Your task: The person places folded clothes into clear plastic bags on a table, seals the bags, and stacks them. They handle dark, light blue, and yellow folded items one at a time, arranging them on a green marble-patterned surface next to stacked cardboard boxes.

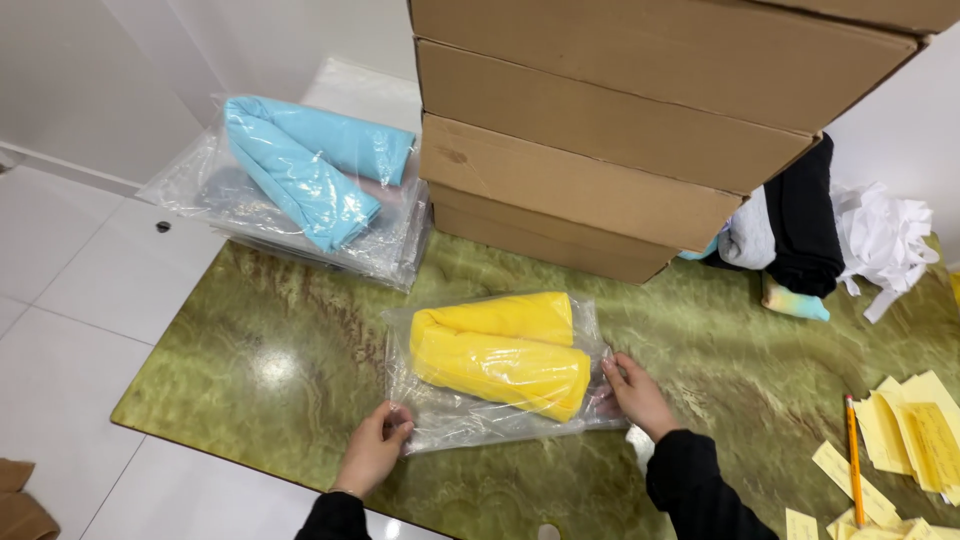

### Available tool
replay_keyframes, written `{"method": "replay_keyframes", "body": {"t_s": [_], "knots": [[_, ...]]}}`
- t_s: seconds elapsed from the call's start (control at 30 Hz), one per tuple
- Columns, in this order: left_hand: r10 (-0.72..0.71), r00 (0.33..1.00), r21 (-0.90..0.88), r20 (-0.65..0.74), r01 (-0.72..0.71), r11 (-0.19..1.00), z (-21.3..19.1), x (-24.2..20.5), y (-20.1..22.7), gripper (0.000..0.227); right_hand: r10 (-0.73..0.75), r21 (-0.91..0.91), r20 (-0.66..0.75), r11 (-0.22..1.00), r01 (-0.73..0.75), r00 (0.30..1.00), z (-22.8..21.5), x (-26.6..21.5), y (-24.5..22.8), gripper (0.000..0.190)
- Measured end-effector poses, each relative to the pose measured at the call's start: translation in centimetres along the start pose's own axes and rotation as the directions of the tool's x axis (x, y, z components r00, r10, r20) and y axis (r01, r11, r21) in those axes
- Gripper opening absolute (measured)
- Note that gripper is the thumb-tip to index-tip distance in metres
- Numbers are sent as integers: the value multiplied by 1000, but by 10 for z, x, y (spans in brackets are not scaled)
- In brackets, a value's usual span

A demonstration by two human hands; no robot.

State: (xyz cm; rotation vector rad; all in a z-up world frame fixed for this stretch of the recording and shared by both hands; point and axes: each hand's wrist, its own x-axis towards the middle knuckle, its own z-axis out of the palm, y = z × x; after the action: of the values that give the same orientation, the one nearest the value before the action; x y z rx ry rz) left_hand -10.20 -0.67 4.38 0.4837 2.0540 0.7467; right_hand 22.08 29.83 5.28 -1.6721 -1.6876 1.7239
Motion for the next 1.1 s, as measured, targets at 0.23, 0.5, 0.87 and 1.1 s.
{"method": "replay_keyframes", "body": {"t_s": [0.23,0.5,0.87,1.1], "knots": [[115,850,50,-513,-104,993,19,19,-33,51,-270,-106,-354,963,249,895,-19,-20,42,37],[-286,951,-67,113,295,953,-12,33,54,129,41,388,-11,921,-34,999,13,19,-24,41],[-134,987,-233,89,151,961,-31,45,58,83,263,292,38,920,-262,964,12,17,-82,61],[-41,989,-397,143,95,913,-90,49,131,101,67,279,-208,960,-6,976,37,43,-93,56]]}}
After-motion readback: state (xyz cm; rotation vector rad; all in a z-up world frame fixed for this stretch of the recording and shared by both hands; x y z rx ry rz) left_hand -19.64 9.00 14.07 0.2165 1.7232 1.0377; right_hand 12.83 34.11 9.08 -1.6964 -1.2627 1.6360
